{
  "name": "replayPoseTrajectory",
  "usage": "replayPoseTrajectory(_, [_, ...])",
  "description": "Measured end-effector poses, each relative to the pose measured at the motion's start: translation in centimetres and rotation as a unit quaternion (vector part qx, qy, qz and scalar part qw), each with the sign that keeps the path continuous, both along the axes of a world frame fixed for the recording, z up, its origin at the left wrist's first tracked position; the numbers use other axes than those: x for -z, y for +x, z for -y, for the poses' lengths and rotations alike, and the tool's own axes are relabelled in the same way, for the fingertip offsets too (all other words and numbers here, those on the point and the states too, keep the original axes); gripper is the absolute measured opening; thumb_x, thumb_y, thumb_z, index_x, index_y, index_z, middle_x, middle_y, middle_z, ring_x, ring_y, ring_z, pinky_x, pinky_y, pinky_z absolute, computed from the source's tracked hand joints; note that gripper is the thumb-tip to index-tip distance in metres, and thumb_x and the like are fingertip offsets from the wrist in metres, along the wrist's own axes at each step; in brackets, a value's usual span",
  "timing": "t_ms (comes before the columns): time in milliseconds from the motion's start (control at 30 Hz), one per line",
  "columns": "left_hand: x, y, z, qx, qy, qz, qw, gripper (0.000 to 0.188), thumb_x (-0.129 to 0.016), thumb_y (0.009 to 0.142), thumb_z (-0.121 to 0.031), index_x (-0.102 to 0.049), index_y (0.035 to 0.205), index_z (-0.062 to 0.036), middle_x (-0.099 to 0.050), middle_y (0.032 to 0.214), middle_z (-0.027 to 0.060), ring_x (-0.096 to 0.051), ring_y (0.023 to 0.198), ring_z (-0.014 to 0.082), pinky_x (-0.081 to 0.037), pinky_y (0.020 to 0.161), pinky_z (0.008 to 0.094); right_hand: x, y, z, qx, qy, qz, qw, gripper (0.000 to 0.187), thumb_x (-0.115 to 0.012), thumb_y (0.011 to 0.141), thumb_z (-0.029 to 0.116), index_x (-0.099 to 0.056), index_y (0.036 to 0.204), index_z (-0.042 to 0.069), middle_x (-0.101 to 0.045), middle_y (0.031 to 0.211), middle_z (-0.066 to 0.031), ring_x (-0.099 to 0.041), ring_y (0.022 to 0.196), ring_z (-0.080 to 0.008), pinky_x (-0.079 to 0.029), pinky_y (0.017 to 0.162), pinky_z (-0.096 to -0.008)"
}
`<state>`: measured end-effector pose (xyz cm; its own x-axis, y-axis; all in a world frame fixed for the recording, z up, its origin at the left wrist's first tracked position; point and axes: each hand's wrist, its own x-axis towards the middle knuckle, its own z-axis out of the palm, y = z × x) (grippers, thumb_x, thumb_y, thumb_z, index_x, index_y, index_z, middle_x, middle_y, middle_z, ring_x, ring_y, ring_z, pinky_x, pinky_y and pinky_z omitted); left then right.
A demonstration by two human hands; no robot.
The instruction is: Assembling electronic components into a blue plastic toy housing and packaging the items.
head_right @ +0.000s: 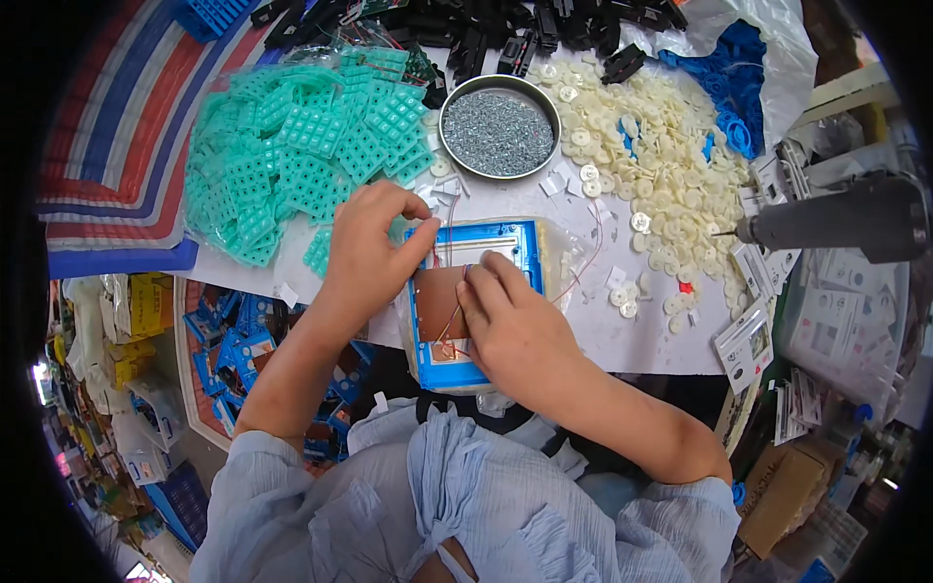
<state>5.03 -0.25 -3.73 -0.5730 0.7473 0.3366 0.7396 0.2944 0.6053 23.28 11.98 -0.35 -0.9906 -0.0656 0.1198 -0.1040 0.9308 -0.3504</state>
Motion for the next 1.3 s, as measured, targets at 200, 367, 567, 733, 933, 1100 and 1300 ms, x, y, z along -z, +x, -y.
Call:
replayPoseTrajectory(200, [-0.2, 1.5, -0.5, -0.005, -0.01, -0.033, 0.999, 0.01, -0.075, 0.082, -0.014, -0.069, 0.087, -0.0094, -0.065, 0.089, 0.0051, -0.06, 0.089, 0.0262, -0.04, 0.083, 0.0393, 0.5, 0.1, -0.7, -0.037, 0.07, -0.03, 0.996, 0.053, -0.071, 0.071, 0.015, -0.065, 0.117, -0.01, -0.06, 0.122, -0.0196, -0.054, 0.12, -0.0351, -0.051, 0.095, -0.0417])
replayPoseTrajectory(367, [0.7, 1.5, 0.2, 0.008, 0.024, -0.027, 0.999, 0.01, -0.075, 0.082, -0.017, -0.07, 0.089, -0.0118, -0.066, 0.093, 0.0011, -0.06, 0.091, 0.0233, -0.038, 0.083, 0.0415, 0.4, -5.2, -5.4, -0.001, -0.056, -0.123, 0.991, 0.029, -0.071, 0.069, 0.005, -0.067, 0.097, 0.004, -0.065, 0.106, -0.0124, -0.06, 0.1, -0.0335, -0.053, 0.085, -0.0419])
replayPoseTrajectory(567, [0.1, 2.1, 0.4, 0.004, 0.04, 0.034, 0.999, 0.007, -0.073, 0.086, -0.012, -0.069, 0.09, -0.0095, -0.067, 0.083, 0.0015, -0.06, 0.078, 0.0202, -0.039, 0.083, 0.0369, 3.0, -9.7, -8.9, -0.096, -0.042, -0.155, 0.982, 0.017, -0.071, 0.073, 0.007, -0.068, 0.089, 0.009, -0.066, 0.092, -0.0073, -0.061, 0.096, -0.0288, -0.051, 0.082, -0.0409])
replayPoseTrajectory(733, [0.1, 1.9, 0.3, 0.043, 0.043, 0.037, 0.997, 0.006, -0.072, 0.086, -0.011, -0.069, 0.091, -0.0094, -0.067, 0.081, 0.0009, -0.059, 0.074, 0.0203, -0.039, 0.082, 0.0369, 0.1, -5.8, -7.6, -0.08, 0.057, -0.141, 0.985, 0.008, -0.07, 0.072, 0.016, -0.064, 0.074, 0.011, -0.056, 0.076, -0.0037, -0.057, 0.084, -0.0233, -0.045, 0.072, -0.037])
replayPoseTrajectory(933, [-0.2, 1.2, -1.1, 0.124, 0.005, -0.026, 0.992, 0.006, -0.072, 0.083, -0.012, -0.069, 0.089, -0.0105, -0.065, 0.079, 0.0021, -0.058, 0.076, 0.0224, -0.038, 0.081, 0.0383, 0.1, -3.2, -4.5, -0.043, 0.129, -0.063, 0.989, 0.009, -0.064, 0.073, 0.016, -0.067, 0.074, 0.008, -0.059, 0.078, -0.0043, -0.056, 0.085, -0.0229, -0.043, 0.074, -0.0364])
replayPoseTrajectory(1100, [-0.3, 0.5, -1.7, 0.191, -0.042, -0.082, 0.977, 0.006, -0.072, 0.082, -0.014, -0.067, 0.085, -0.0112, -0.062, 0.082, 0.0034, -0.059, 0.084, 0.0233, -0.038, 0.082, 0.0402, -1.4, -1.8, -2.3, -0.104, 0.141, -0.003, 0.985, 0.012, -0.064, 0.074, 0.014, -0.071, 0.077, 0.004, -0.06, 0.077, -0.0054, -0.057, 0.086, -0.0224, -0.042, 0.075, -0.0355])
replayPoseTrajectory(1300, [-0.6, 0.4, -2.9, 0.261, -0.068, -0.13, 0.954, 0.007, -0.072, 0.08, -0.015, -0.066, 0.082, -0.011, -0.06, 0.082, 0.0035, -0.058, 0.085, 0.0236, -0.039, 0.085, 0.0406, -1.1, -0.3, -2.3, -0.065, 0.115, 0.017, 0.991, 0.013, -0.065, 0.073, 0.013, -0.071, 0.081, 0.005, -0.06, 0.083, -0.005, -0.057, 0.088, -0.0219, -0.043, 0.08, -0.0353])
